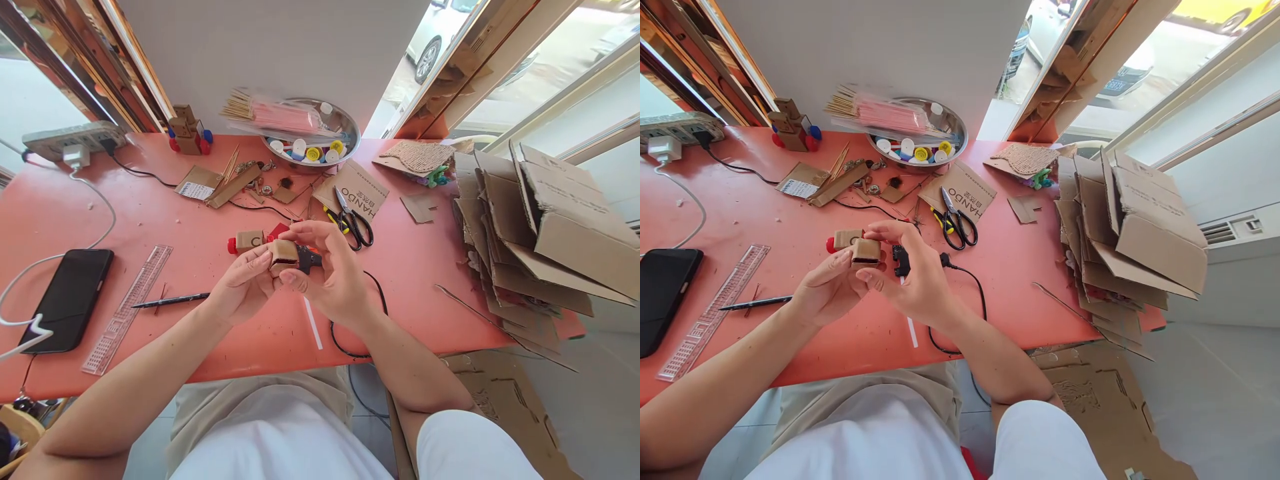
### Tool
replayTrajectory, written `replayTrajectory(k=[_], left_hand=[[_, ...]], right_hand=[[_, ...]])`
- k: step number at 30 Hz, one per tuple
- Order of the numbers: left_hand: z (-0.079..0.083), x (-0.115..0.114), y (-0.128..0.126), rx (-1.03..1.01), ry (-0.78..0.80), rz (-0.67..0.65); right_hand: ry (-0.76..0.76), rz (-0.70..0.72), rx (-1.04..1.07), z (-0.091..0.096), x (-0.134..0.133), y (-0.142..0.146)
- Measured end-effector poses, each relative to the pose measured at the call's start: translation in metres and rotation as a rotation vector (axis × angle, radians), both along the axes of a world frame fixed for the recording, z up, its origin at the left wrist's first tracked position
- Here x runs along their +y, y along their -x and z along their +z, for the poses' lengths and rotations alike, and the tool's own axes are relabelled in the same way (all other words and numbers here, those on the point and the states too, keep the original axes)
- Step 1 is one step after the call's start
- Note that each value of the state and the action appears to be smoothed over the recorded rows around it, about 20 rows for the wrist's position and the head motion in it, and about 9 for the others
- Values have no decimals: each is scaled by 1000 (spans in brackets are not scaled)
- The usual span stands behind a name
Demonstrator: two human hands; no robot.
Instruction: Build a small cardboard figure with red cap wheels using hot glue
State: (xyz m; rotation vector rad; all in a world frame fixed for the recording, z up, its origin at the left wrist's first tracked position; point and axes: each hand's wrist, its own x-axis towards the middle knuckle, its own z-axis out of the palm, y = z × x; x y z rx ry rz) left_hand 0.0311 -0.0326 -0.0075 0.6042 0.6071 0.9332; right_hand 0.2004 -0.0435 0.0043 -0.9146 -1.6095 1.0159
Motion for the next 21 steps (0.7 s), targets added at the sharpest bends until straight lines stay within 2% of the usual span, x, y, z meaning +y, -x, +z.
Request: replayTrajectory(k=[6,15,21], left_hand=[[0,0,1,-37,57,-36],[-5,0,3,-105,61,-36],[-1,-1,3,-46,40,-65]], right_hand=[[21,2,54,1,1,-2],[-62,-51,12,-5,-1,0],[-78,-73,19,-6,-1,2]])
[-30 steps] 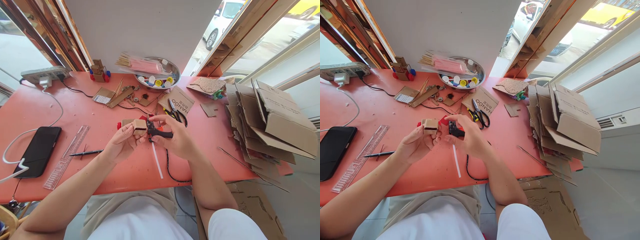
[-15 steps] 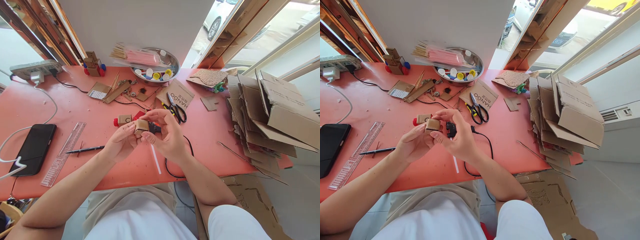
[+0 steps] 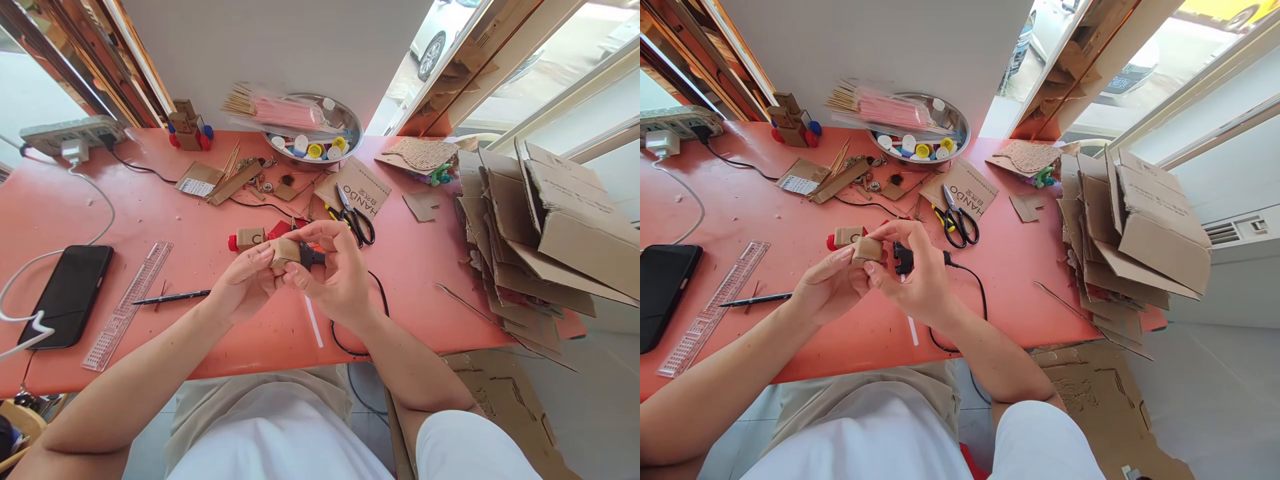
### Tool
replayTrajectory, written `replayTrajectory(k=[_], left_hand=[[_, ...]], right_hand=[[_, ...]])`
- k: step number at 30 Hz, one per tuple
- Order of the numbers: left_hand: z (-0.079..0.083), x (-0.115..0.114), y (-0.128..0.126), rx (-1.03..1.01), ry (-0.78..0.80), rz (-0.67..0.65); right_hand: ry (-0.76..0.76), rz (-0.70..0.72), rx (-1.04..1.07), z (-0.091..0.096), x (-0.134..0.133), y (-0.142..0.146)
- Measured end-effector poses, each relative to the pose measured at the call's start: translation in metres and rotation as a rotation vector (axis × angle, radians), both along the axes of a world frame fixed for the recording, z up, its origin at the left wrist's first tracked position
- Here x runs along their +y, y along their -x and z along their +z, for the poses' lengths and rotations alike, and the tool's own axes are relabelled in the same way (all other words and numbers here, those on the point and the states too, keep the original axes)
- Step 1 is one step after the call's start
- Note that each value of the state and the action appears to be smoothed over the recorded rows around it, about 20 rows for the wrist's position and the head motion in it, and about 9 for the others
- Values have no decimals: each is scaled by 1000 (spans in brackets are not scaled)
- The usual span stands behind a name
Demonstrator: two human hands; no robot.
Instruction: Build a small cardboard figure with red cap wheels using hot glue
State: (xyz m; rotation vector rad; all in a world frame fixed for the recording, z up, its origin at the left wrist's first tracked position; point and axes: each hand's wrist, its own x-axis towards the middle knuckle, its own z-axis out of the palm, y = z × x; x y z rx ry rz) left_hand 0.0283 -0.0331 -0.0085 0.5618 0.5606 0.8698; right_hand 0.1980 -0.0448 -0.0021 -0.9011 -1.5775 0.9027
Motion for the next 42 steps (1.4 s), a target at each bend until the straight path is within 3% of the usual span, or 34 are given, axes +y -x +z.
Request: replayTrajectory(k=[6,13,18,24,33,39,42], left_hand=[[3,-2,-4,93,-87,42],[0,-6,-7,381,-341,414],[2,-5,-4,530,-442,486],[-5,-4,-1,588,-514,449],[-3,1,1,330,-264,390],[-3,2,2,237,-237,338],[-2,1,2,233,-218,302]], right_hand=[[14,-74,-25,1,4,0],[58,-131,-120,3,4,-1],[48,-110,-128,5,4,-1],[39,-88,-133,5,4,-2],[47,-9,-100,2,3,-5],[-83,-109,-119,1,4,-5],[-49,-83,-47,3,6,-4]])
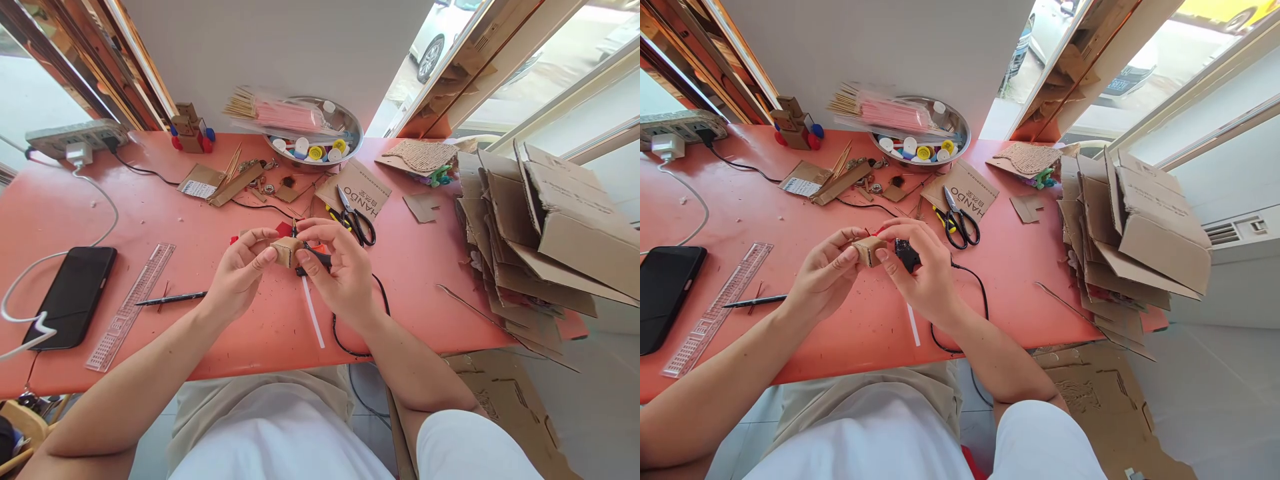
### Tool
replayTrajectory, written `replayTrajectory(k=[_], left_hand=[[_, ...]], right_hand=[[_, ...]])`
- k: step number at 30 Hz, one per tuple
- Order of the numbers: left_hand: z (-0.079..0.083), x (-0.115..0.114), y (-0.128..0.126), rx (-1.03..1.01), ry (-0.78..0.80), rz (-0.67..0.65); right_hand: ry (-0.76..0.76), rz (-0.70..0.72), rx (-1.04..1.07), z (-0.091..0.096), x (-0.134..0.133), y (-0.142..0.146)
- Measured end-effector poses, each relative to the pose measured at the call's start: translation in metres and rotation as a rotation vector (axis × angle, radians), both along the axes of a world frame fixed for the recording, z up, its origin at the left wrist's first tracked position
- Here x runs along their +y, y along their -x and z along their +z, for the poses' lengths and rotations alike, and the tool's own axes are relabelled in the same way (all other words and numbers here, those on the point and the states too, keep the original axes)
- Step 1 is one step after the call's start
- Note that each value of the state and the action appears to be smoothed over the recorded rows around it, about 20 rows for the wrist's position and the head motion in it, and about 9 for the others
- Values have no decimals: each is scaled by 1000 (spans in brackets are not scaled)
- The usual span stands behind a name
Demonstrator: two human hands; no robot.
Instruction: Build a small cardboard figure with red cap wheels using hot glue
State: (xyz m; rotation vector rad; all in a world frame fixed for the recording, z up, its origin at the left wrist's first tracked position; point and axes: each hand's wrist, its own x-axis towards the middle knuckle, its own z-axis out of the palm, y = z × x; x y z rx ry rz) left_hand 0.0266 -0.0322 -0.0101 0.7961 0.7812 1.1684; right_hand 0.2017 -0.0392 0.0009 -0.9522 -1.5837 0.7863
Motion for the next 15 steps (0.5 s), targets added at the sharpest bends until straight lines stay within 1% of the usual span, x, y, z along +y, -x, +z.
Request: replayTrajectory(k=[4,6,11,15], left_hand=[[1,0,0,4,46,-20],[0,1,0,-9,66,-25],[-3,2,1,-42,113,-38],[-2,1,-1,-56,103,-50]], right_hand=[[147,77,96,1,3,2],[191,103,138,1,4,3],[234,152,195,-2,5,3],[228,172,198,-4,5,2]])
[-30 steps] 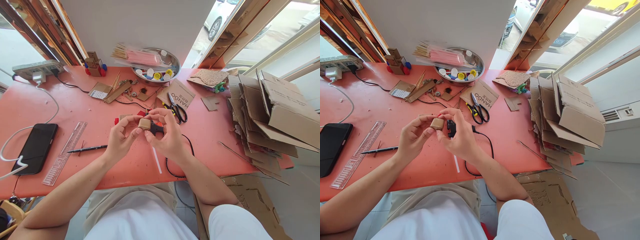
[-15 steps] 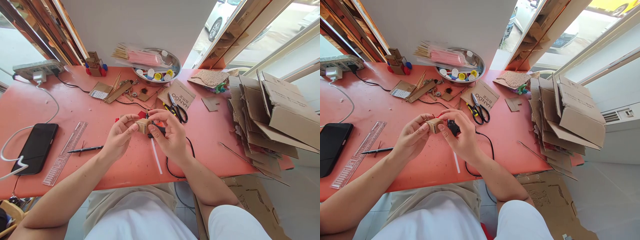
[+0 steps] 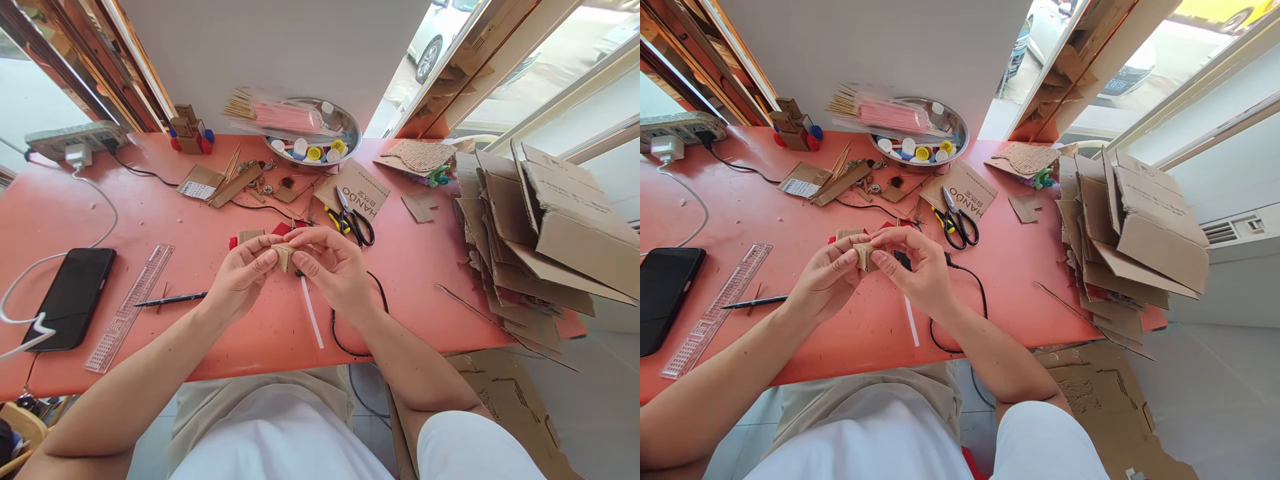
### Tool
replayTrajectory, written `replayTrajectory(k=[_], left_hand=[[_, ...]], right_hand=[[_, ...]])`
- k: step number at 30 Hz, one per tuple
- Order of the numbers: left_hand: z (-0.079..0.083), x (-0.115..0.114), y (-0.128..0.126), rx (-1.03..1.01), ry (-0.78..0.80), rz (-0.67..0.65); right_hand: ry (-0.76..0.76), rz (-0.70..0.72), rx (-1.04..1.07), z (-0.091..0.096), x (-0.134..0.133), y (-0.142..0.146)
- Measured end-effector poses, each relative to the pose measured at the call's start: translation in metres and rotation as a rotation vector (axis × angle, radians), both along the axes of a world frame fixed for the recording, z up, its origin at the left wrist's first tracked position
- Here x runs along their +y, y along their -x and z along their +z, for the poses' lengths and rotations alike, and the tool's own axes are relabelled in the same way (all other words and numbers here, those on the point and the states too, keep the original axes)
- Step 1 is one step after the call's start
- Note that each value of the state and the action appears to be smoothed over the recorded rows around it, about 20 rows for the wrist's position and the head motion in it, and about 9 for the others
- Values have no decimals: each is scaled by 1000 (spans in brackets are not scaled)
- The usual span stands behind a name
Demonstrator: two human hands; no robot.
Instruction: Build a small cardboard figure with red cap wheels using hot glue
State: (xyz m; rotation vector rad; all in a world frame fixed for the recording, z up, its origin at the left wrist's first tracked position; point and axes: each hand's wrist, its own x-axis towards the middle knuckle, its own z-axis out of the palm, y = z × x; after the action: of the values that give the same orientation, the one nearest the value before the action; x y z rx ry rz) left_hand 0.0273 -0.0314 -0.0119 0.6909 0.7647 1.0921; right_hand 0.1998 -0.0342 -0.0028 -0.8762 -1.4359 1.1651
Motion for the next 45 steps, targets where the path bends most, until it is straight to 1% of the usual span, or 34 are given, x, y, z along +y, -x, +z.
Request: replayTrajectory(k=[4,8,13,16,20,26,34,40,45], left_hand=[[3,-2,-2,26,-36,16],[3,-3,-3,58,-60,65],[3,-3,-6,31,-61,105],[4,-4,-7,2,-20,86],[4,-3,-5,-34,50,47],[10,-1,-4,-84,108,-26],[7,-3,-5,-124,107,-62],[9,-2,-6,-126,98,-51],[7,-2,-5,-103,101,-39]], right_hand=[[-35,9,5,-1,0,-1],[-55,-4,-63,1,-1,-1],[-114,-11,-86,0,-3,0],[-152,-19,-81,-1,-3,0],[-204,-37,-128,-1,-3,0],[-290,-16,-141,-3,-2,-1],[-496,-90,-249,-3,-2,-2],[-635,-171,-335,-3,0,-1],[-717,-208,-374,-5,2,1]])
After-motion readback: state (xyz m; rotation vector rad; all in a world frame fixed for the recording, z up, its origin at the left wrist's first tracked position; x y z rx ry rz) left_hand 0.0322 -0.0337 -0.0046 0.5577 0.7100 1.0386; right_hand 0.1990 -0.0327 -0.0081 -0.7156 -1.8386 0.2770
